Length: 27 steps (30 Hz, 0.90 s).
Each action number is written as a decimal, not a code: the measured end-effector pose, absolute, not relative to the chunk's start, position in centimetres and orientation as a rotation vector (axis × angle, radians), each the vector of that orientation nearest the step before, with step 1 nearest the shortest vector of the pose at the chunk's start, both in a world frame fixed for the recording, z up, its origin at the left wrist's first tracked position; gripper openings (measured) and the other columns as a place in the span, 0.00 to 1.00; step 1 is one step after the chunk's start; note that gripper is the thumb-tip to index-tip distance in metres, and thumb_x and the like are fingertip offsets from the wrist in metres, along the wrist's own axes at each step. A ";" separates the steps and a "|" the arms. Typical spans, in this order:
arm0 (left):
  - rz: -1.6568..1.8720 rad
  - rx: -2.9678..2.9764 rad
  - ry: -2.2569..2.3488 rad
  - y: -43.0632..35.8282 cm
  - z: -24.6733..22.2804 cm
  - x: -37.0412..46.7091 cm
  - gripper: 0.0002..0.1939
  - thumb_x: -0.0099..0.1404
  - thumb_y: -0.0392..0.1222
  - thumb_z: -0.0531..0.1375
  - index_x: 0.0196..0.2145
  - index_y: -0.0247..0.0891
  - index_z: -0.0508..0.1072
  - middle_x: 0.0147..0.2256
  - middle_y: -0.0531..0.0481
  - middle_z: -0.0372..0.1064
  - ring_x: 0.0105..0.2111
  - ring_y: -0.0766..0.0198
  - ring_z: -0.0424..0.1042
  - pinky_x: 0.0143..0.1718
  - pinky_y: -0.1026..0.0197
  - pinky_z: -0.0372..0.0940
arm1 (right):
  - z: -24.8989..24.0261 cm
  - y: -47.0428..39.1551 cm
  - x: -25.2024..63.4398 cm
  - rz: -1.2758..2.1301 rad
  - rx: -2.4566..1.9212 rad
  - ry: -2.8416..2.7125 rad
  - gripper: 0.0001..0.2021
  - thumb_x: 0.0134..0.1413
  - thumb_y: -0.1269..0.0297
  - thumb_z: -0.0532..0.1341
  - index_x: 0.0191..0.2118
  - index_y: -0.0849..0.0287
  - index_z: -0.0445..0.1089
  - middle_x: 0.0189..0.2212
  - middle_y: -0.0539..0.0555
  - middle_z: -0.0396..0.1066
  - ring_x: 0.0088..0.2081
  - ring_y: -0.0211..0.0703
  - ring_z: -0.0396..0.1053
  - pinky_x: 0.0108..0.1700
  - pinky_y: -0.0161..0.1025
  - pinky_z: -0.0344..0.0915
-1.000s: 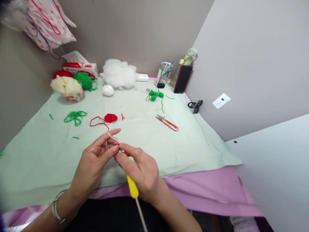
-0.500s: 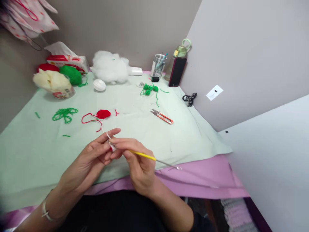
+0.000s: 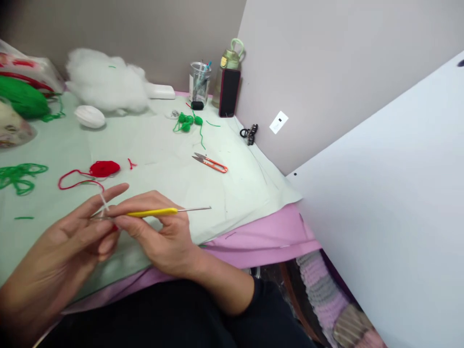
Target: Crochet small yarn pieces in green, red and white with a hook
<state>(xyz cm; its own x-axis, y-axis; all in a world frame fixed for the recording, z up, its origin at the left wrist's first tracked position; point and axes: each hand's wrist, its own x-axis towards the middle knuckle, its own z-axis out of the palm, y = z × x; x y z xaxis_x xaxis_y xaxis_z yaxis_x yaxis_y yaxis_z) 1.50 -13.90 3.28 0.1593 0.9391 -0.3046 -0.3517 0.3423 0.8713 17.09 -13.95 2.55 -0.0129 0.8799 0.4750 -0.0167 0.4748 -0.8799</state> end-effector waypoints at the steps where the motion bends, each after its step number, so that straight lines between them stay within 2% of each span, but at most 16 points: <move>1: 1.028 0.767 1.014 -13.7 3.1 1.0 0.28 0.58 0.41 0.74 0.57 0.49 0.80 0.20 0.57 0.66 0.20 0.71 0.64 0.21 0.73 0.61 | 2.6 -13.9 16.9 0.877 -0.803 -1.405 0.07 0.69 0.63 0.62 0.39 0.53 0.77 0.39 0.52 0.81 0.46 0.43 0.79 0.54 0.44 0.77; 5: 0.936 0.821 1.117 -13.1 2.6 -0.7 0.29 0.57 0.47 0.74 0.57 0.51 0.79 0.21 0.55 0.68 0.23 0.67 0.68 0.20 0.72 0.65 | 2.2 -13.4 16.5 1.024 -0.732 -1.311 0.05 0.65 0.62 0.65 0.38 0.51 0.79 0.38 0.50 0.80 0.43 0.43 0.78 0.53 0.44 0.75; 8: 0.938 0.834 1.118 -13.1 3.1 -0.6 0.28 0.56 0.47 0.75 0.55 0.50 0.81 0.23 0.54 0.70 0.23 0.67 0.69 0.22 0.72 0.68 | 1.7 -13.2 16.5 1.161 -0.660 -1.215 0.04 0.63 0.62 0.67 0.40 0.51 0.81 0.38 0.50 0.79 0.36 0.40 0.75 0.42 0.40 0.75; 10: 0.994 0.795 1.079 -13.5 3.9 0.2 0.28 0.55 0.43 0.75 0.55 0.50 0.81 0.28 0.54 0.73 0.25 0.68 0.70 0.23 0.73 0.67 | 1.5 -13.2 16.5 1.242 -0.643 -1.113 0.05 0.63 0.61 0.67 0.40 0.52 0.82 0.36 0.51 0.77 0.31 0.37 0.71 0.36 0.38 0.72; 12: 1.016 0.717 1.034 -14.0 4.6 1.4 0.26 0.57 0.43 0.74 0.54 0.47 0.80 0.25 0.56 0.71 0.24 0.70 0.68 0.23 0.73 0.66 | 1.3 -13.3 16.7 1.281 -0.640 -1.026 0.05 0.64 0.61 0.68 0.40 0.53 0.82 0.33 0.51 0.77 0.29 0.36 0.70 0.33 0.36 0.70; 16: 1.117 0.607 0.978 -14.7 4.7 3.0 0.24 0.61 0.40 0.72 0.55 0.43 0.79 0.30 0.55 0.70 0.25 0.72 0.68 0.29 0.70 0.68 | 1.3 -13.2 17.1 1.374 -0.643 -0.920 0.05 0.65 0.61 0.67 0.40 0.53 0.82 0.33 0.51 0.78 0.29 0.34 0.71 0.34 0.34 0.69; 22: 1.130 0.673 0.870 -14.9 3.5 2.8 0.23 0.63 0.41 0.71 0.56 0.45 0.78 0.36 0.55 0.68 0.26 0.72 0.70 0.28 0.69 0.67 | 1.8 -13.1 17.7 1.454 -0.597 -0.884 0.08 0.67 0.61 0.65 0.38 0.56 0.80 0.33 0.51 0.79 0.28 0.32 0.72 0.33 0.31 0.70; 27: 1.127 0.742 0.902 -14.7 3.5 2.7 0.23 0.64 0.41 0.70 0.57 0.45 0.77 0.37 0.55 0.68 0.25 0.73 0.70 0.29 0.68 0.68 | 1.7 -13.1 18.5 1.401 -0.596 -1.011 0.10 0.71 0.62 0.60 0.38 0.56 0.77 0.33 0.51 0.78 0.29 0.34 0.73 0.33 0.33 0.70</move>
<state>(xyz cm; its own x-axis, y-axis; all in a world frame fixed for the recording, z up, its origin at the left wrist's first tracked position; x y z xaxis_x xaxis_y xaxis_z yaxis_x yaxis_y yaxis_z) 2.67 -14.75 3.53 0.1678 0.9607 -0.2210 -0.4262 0.2728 0.8625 18.48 -13.09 1.74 -0.1203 0.9677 0.2216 -0.5150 0.1300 -0.8473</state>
